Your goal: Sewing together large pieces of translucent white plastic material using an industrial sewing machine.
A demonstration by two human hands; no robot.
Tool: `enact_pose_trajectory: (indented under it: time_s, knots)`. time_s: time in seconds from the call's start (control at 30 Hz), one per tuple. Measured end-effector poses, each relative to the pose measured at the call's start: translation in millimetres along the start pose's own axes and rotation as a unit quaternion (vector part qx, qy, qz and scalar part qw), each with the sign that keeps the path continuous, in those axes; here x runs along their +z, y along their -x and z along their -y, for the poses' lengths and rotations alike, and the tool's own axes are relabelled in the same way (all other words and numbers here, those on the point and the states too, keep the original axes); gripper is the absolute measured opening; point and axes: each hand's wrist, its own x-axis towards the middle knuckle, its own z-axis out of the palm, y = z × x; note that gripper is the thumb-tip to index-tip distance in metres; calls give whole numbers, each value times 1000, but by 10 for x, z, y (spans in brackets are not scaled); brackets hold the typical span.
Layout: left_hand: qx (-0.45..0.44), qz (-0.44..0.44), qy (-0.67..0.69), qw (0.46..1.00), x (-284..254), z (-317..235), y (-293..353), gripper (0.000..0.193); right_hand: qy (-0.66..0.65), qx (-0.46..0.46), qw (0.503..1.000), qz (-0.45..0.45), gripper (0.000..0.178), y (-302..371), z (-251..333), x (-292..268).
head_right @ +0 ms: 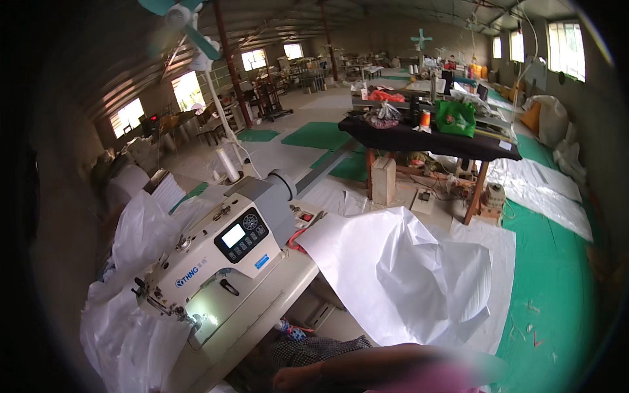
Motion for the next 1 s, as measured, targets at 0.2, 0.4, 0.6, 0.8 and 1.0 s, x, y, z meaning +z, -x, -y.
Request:
enact_pose_trajectory:
  time_s: [0.2, 0.4, 0.6, 0.8, 1.0]
  knots:
    - [210, 131, 77, 966, -872, -718, 355, 19, -348, 35, 933, 80, 40, -362, 296, 394]
    - [1, 364, 396, 843, -1614, -2217, 1017, 27, -553, 116, 800, 201, 39, -574, 456, 887]
    - [210, 388, 397, 805, -2285, -2029, 434, 31, -404, 41, 910, 88, 28, -155, 323, 630]
    - [91, -104, 387, 912, -1481, -1550, -1072, 18, 112, -156, 978, 82, 48, 410, 424, 62]
    - [-185, 290, 173, 923, -259, -1001, -1068, 66, -119, 102, 986, -53, 33, 774, 537, -287]
